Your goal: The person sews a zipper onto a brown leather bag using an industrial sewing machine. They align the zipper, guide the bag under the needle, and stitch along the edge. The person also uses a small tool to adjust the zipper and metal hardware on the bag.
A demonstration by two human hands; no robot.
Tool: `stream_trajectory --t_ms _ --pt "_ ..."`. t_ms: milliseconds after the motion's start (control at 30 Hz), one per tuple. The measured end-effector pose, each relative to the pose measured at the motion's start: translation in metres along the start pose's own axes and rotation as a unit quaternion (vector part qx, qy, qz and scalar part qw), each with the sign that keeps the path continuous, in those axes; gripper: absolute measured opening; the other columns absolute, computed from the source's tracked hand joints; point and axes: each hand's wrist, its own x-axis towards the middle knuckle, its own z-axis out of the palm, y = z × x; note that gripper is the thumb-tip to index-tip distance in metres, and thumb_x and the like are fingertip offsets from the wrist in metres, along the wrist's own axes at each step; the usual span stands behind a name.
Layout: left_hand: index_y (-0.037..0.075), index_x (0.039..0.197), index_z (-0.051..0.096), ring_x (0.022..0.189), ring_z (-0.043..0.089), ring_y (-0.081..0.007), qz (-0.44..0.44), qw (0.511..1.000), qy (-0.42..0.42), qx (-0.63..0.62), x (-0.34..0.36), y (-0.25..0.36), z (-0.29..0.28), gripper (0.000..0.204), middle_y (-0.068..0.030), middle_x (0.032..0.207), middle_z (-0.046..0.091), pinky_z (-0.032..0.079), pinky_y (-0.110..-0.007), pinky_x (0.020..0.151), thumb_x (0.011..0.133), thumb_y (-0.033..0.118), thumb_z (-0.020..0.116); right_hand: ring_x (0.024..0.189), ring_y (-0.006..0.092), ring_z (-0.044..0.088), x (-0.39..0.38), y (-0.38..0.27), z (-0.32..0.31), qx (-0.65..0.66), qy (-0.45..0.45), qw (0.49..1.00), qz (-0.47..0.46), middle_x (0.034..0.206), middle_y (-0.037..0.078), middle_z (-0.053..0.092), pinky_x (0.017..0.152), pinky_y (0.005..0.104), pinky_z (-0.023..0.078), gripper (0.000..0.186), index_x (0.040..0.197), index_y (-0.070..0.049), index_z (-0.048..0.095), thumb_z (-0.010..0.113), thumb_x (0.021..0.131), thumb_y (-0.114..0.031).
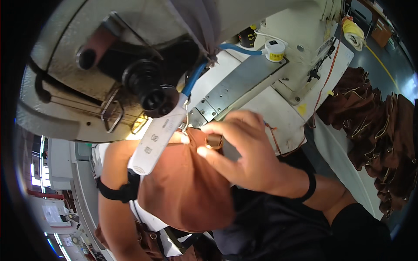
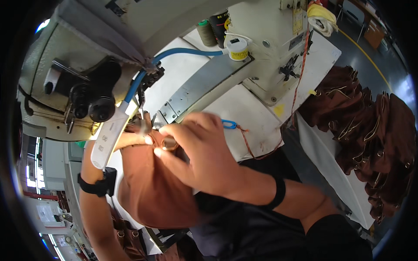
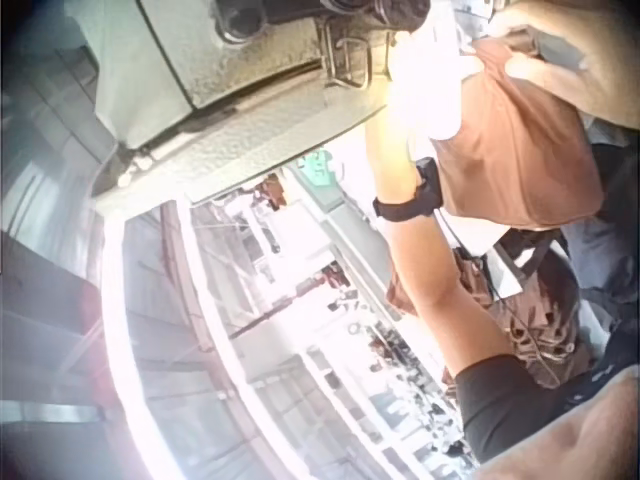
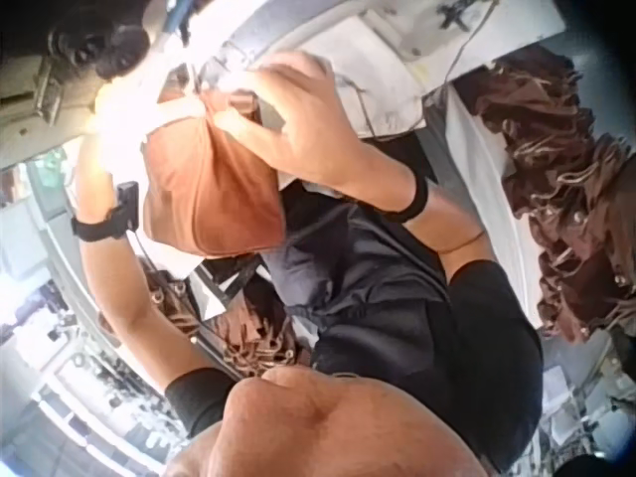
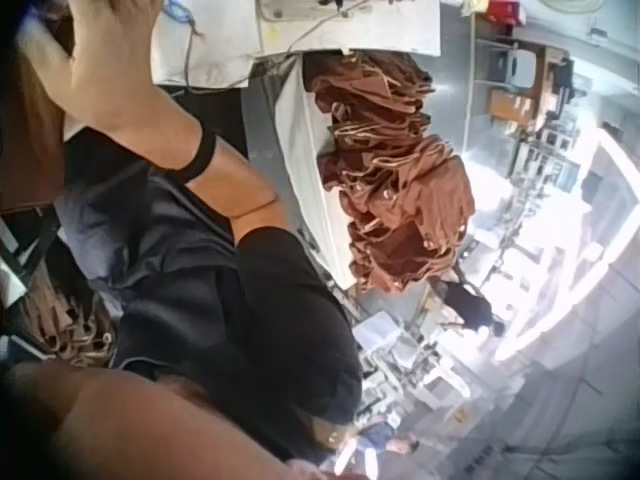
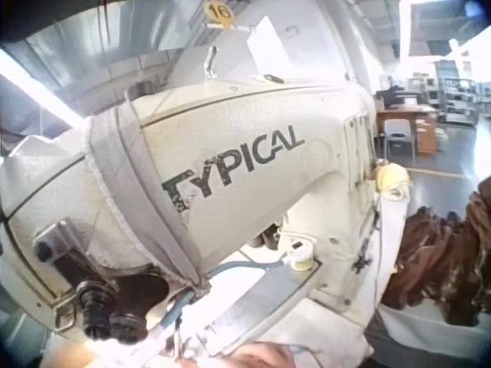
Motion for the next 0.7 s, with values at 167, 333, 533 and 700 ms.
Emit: stream_trajectory --t_ms 167,333,533,700 --pt "-0.001 0.126 0.069 0.113 0.067 -0.0246 -0.088 0.988 0.004 0.124 -0.027 0.050 -0.005 0.042 -0.0155 0.126 0.069 0.051 -0.034 0.098 0.089 0.018 0.078 0.096 0.0285 0.062 -0.027 0.008 0.015 0.259 -0.068 0.946 0.182 0.096 0.011 0.070 0.086 0.0398 0.048 0.030 0.114 0.000 0.064 0.068 0.097 -0.024" --pt "-0.003 0.154 0.039 0.141 0.047 -0.0421 0.021 0.911 0.072 0.405 -0.075 0.060 0.078 0.096 -0.0216 0.155 0.047 0.031 -0.054 0.117 0.078 0.033 0.084 0.082 0.0231 0.061 -0.022 0.009 0.022 0.367 -0.119 0.896 0.218 0.089 0.014 0.067 0.075 0.0352 0.049 0.023 0.100 0.000 0.062 0.055 0.105 -0.022" --pt "-0.001 0.151 0.046 0.147 0.045 -0.0355 0.046 0.829 0.240 0.503 -0.062 -0.019 0.116 0.070 -0.0161 0.155 0.052 0.019 -0.056 0.125 0.092 0.030 0.067 0.063 0.0341 0.060 -0.011 -0.002 0.017 0.221 -0.130 0.954 0.157 0.072 0.019 0.061 0.061 0.0438 0.047 0.032 0.087 -0.001 0.059 0.051 0.106 -0.026" --pt "0.002 0.140 0.057 0.141 0.052 -0.0343 0.111 0.864 0.310 0.381 -0.056 -0.019 0.122 0.065 -0.0166 0.145 0.060 0.022 -0.055 0.124 0.080 0.015 0.079 0.057 0.0129 0.047 0.001 -0.002 0.020 0.230 -0.134 0.943 0.198 0.062 0.010 0.057 0.054 0.0344 0.041 0.042 0.078 0.002 0.060 0.054 0.108 -0.027"
